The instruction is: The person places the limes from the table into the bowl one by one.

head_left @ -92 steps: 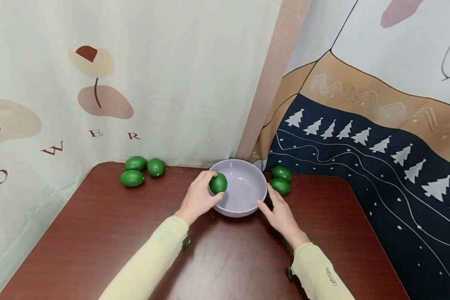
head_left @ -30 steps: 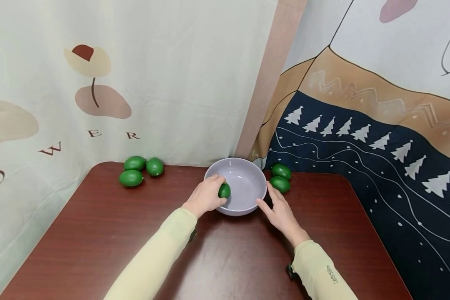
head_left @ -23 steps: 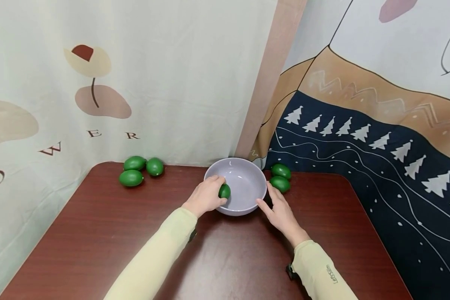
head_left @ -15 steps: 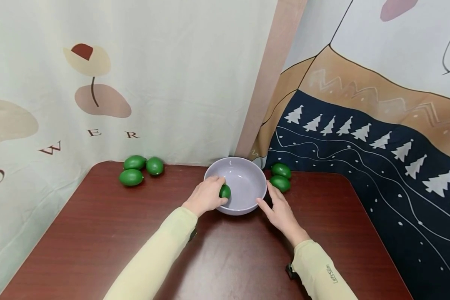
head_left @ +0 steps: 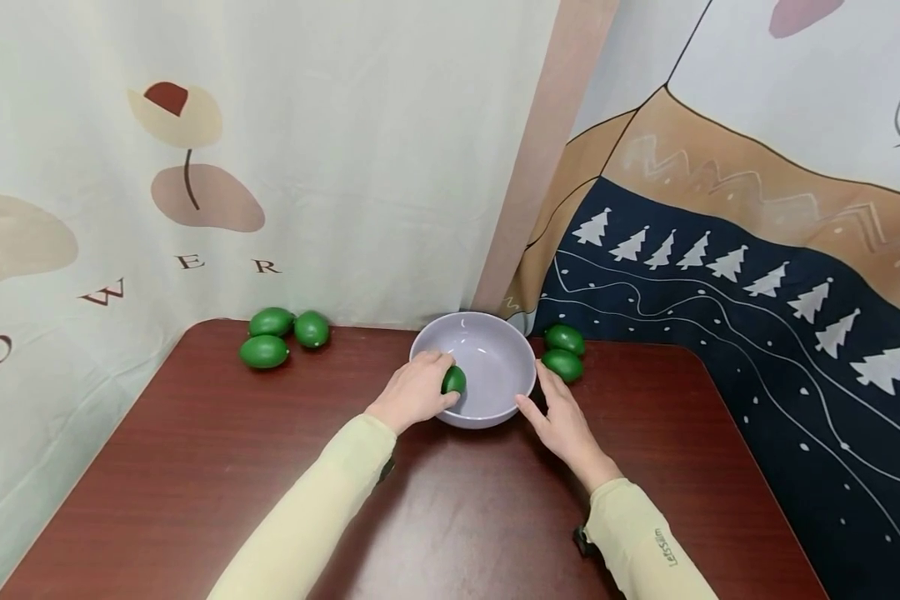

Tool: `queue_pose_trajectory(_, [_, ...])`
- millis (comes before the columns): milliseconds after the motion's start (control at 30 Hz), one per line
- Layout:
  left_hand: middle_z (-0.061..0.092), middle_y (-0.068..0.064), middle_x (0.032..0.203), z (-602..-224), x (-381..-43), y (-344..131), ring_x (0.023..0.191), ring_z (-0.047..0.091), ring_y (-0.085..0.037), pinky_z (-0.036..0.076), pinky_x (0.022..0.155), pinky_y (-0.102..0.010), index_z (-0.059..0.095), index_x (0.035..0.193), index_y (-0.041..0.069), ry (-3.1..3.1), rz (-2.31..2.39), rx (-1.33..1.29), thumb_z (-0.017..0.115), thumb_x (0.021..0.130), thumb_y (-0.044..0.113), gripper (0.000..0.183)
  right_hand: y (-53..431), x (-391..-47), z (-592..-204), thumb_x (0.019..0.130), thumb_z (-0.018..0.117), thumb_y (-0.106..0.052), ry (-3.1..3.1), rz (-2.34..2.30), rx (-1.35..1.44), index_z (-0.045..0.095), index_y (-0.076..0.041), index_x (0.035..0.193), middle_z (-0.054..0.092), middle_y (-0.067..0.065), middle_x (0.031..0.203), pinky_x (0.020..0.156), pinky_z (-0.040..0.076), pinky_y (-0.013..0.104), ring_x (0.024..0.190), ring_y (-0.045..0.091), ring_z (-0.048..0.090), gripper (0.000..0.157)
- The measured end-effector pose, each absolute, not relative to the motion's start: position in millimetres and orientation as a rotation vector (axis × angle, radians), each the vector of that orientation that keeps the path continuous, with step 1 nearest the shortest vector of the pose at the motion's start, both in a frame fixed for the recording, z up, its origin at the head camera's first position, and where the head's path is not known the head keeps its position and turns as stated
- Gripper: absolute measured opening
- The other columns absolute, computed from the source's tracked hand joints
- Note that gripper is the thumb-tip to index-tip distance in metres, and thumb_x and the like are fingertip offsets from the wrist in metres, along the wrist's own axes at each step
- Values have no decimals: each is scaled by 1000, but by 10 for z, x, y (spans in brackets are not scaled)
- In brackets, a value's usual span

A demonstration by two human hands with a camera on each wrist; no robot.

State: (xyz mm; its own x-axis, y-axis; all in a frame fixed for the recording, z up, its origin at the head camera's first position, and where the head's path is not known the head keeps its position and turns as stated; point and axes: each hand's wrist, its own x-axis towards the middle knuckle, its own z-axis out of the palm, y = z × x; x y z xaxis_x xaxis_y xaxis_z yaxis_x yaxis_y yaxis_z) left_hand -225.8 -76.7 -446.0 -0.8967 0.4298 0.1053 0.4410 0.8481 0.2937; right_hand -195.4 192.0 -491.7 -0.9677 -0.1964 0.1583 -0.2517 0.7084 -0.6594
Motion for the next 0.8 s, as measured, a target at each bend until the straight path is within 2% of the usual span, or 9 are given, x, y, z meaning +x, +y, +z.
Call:
queue_pose_trajectory(167, [65,-8,113,-4477,-2243,-772,101,56,-26,52,82,-40,66,115,5,-2946,-520,-708,77,87,25,36,1919,-1952,-4916,103,64,-35,-2829,1095,381,31,-4,162,35,21,163,119,33,59,150,39,35,75])
queue_pose_trajectory(400, [65,-11,125,-4501,-2226,-777,116,58,-28,53,92,-43,65,119,3,-2900,-543,-735,74,92,25,35,1912,-1973,-4916,104,64,-30,-2801,1063,409,31,2,160,36,26,161,119,32,60,149,42,35,72])
queue_pose_trajectory(800, [65,-10,121,-4594,-2188,-865,117,59,-29,53,99,-44,66,117,2,-2740,-630,-821,65,96,18,26,1896,-1965,-4926,104,63,-33,-2831,1058,398,28,0,162,34,23,163,120,30,59,150,41,34,75])
